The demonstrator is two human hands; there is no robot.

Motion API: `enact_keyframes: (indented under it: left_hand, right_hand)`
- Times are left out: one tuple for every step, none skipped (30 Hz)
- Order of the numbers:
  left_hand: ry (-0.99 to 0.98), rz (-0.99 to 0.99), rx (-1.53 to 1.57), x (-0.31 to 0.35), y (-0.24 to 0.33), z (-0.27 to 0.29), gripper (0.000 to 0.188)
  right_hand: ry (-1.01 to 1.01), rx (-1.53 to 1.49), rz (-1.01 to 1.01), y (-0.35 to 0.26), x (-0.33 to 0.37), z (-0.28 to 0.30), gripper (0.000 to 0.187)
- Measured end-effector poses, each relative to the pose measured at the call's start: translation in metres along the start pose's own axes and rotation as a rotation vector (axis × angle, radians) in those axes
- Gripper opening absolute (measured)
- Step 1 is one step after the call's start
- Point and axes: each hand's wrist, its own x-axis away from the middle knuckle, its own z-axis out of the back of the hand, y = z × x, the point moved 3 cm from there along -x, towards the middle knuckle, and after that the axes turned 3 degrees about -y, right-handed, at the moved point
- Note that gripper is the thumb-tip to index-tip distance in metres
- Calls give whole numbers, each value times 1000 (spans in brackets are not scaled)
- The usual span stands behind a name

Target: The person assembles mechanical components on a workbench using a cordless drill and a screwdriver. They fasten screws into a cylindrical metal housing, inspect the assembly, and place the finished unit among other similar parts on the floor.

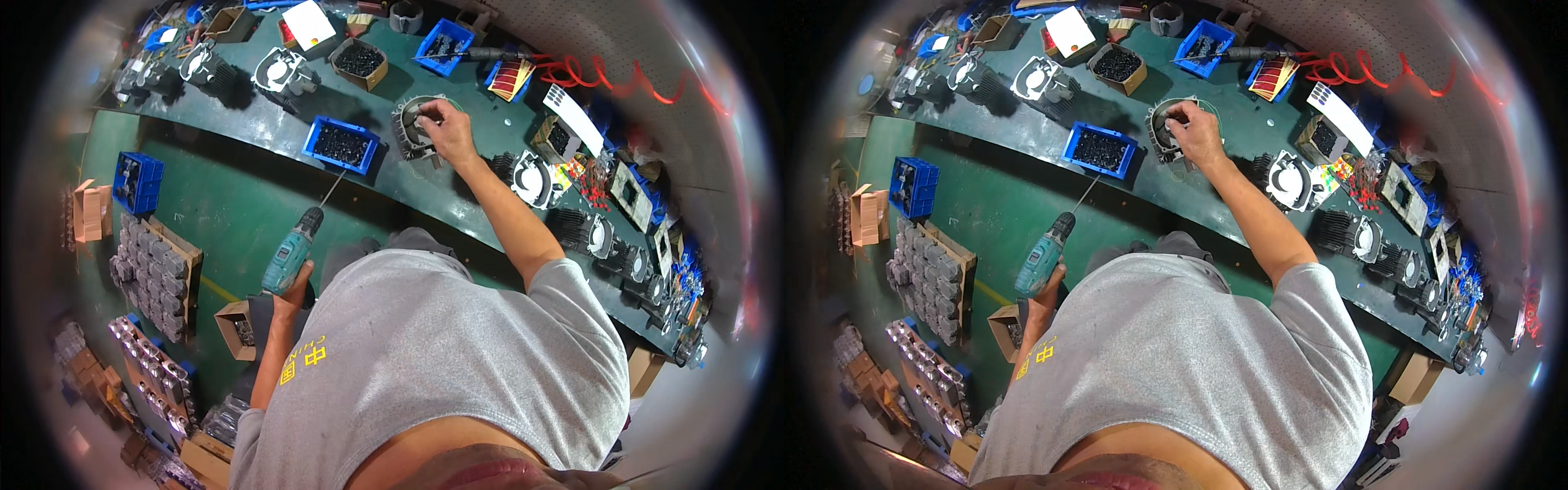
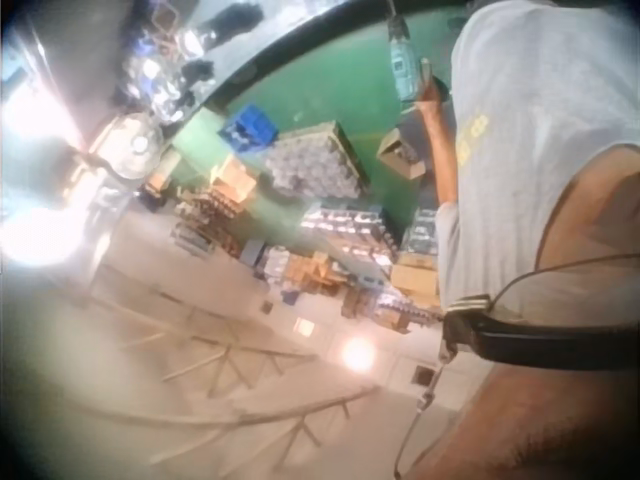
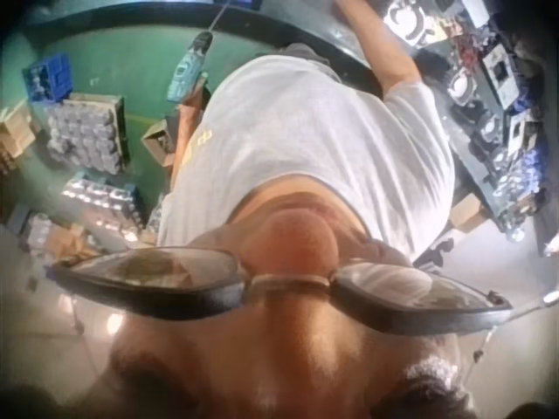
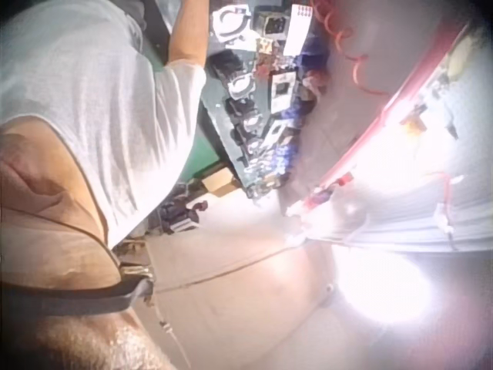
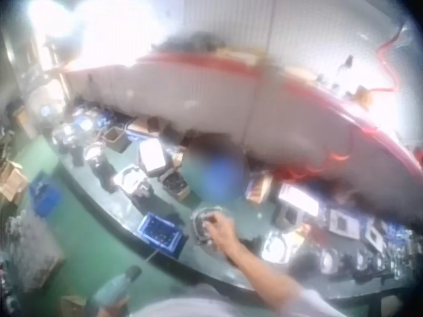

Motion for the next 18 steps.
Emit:
enact_keyframes:
  left_hand:
    - [0, 36, 20, -1, -1, -2, 26]
    - [-2, 73, 40, -3, -2, -4, 26]
    - [-3, 99, 64, -8, -1, -6, 26]
    - [-22, 124, 53, -11, -1, -6, 25]
    - [-42, 149, 40, -13, 0, -6, 25]
    - [-64, 178, 24, -15, 3, -4, 24]
    - [-81, 174, 16, -18, 6, -3, 24]
    - [-98, 170, 8, -21, 10, -1, 24]
    - [-112, 160, 5, -27, 15, -2, 23]
    - [-124, 147, -13, -33, 15, 0, 23]
    - [-136, 135, -31, -39, 14, 3, 24]
    - [-151, 129, -55, -42, 15, 7, 24]
    - [-172, 113, -42, -45, 16, 10, 24]
    - [-171, 119, -46, -45, 17, 13, 23]
    - [-167, 117, -48, -46, 20, 14, 23]
    - [-163, 115, -49, -48, 23, 15, 22]
    - [-170, 116, -55, -51, 26, 16, 22]
    - [-176, 119, -59, -52, 28, 16, 22]
  right_hand:
    - [-37, 53, 4, -6, -2, 2, 19]
    - [-48, 54, -17, -1, -2, -1, 19]
    - [-54, 61, -27, 1, -6, -2, 19]
    - [-59, 67, -40, 4, -9, -2, 19]
    - [-59, 55, -7, 6, -10, -3, 18]
    - [-62, 61, 1, 5, -13, -3, 18]
    - [-64, 66, 8, 4, -16, -3, 18]
    - [-66, 71, 15, 4, -16, -3, 18]
    - [-103, 84, -15, 4, -17, -3, 18]
    - [-122, 146, 36, 1, -20, -1, 17]
    - [-142, 208, 87, -1, -23, 2, 17]
    - [-164, 265, 130, -5, -23, 4, 17]
    - [-204, 329, 156, -12, -23, 7, 17]
    - [-249, 377, 206, -14, -20, 6, 18]
    - [-290, 428, 263, -17, -21, 6, 20]
    - [-332, 480, 320, -21, -22, 5, 22]
    - [-410, 518, 295, -23, -25, 6, 23]
    - [-418, 503, 330, -26, -27, 5, 21]
